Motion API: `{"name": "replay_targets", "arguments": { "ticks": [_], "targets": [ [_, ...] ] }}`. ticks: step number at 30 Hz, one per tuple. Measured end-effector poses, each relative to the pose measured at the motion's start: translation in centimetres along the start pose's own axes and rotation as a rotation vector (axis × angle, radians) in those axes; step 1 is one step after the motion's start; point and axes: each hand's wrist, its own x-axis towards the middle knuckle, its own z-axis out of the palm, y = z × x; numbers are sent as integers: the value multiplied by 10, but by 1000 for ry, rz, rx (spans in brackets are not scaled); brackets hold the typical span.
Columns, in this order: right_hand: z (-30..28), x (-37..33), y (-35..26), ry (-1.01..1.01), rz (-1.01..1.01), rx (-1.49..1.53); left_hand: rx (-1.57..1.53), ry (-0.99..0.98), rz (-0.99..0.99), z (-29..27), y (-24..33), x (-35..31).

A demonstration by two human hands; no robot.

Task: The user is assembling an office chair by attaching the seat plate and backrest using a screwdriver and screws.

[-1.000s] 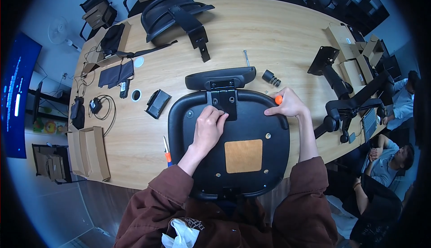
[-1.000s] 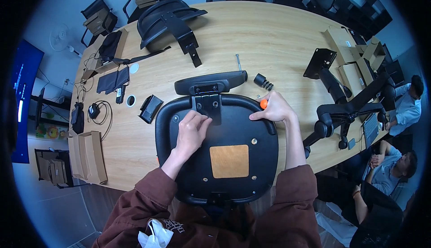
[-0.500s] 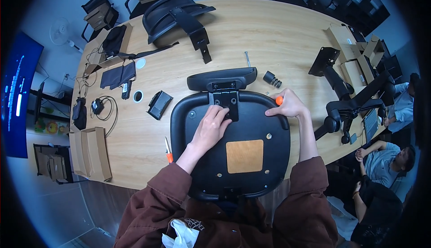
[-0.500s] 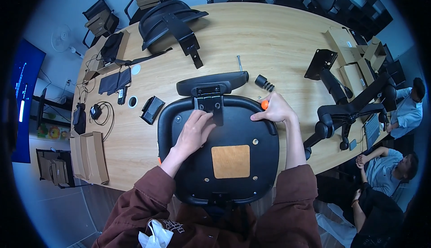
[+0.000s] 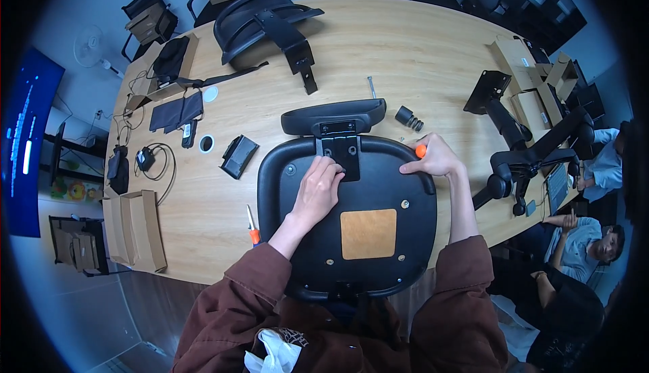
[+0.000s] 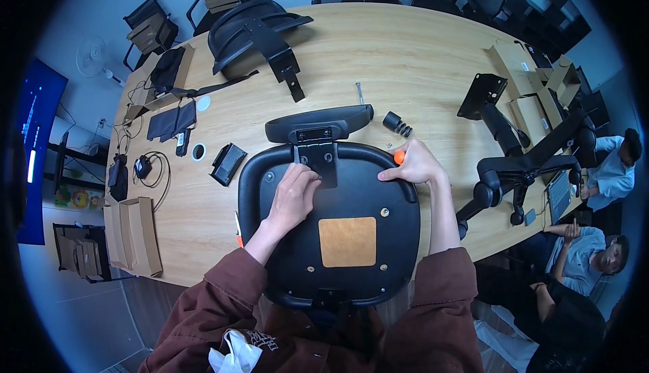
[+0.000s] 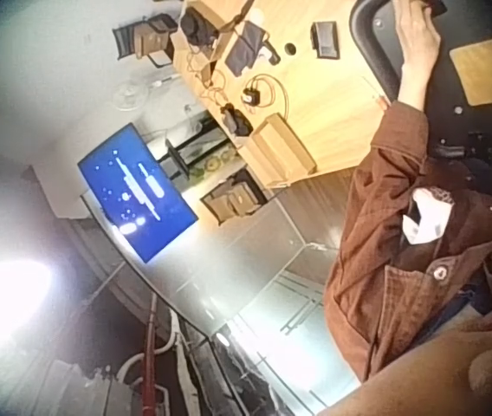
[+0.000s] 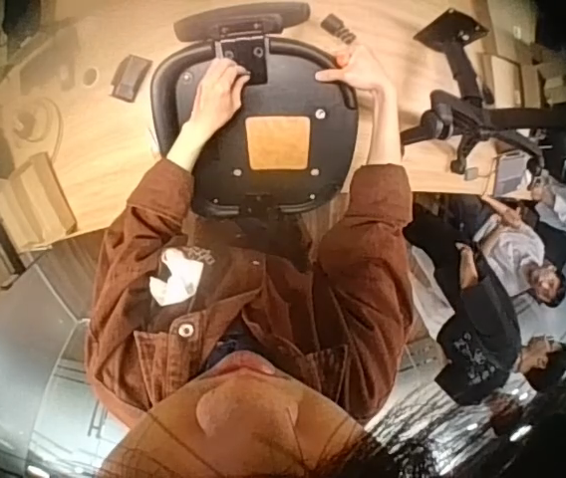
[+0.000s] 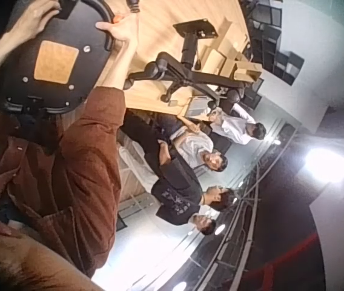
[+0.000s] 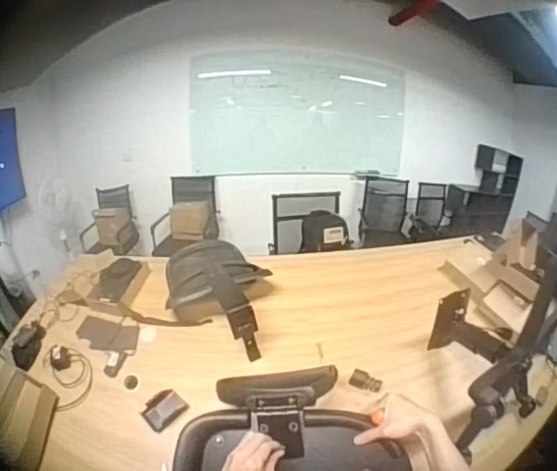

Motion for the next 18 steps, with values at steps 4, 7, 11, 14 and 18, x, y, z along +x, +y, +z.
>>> {"name": "replay_targets", "arguments": {
  "ticks": [4, 7, 11, 14, 18],
  "targets": [
    [-1, -2, 3, -7, 50, -7, -21, -42, 45, -4, -5, -2],
    [0, -2, 9, 5, 32, 18, -4, 110, -46, -7, 0, -6],
    [5, 0, 19, 57, -30, 96, 334, 485, -446, -33, -22, -8],
    [6, 2, 9, 57, -20, 106, 242, 351, -802, -56, -61, -11],
    [3, 3, 9, 24, 18, 36, 177, -35, -864, -73, -71, 16]
  ]
}}
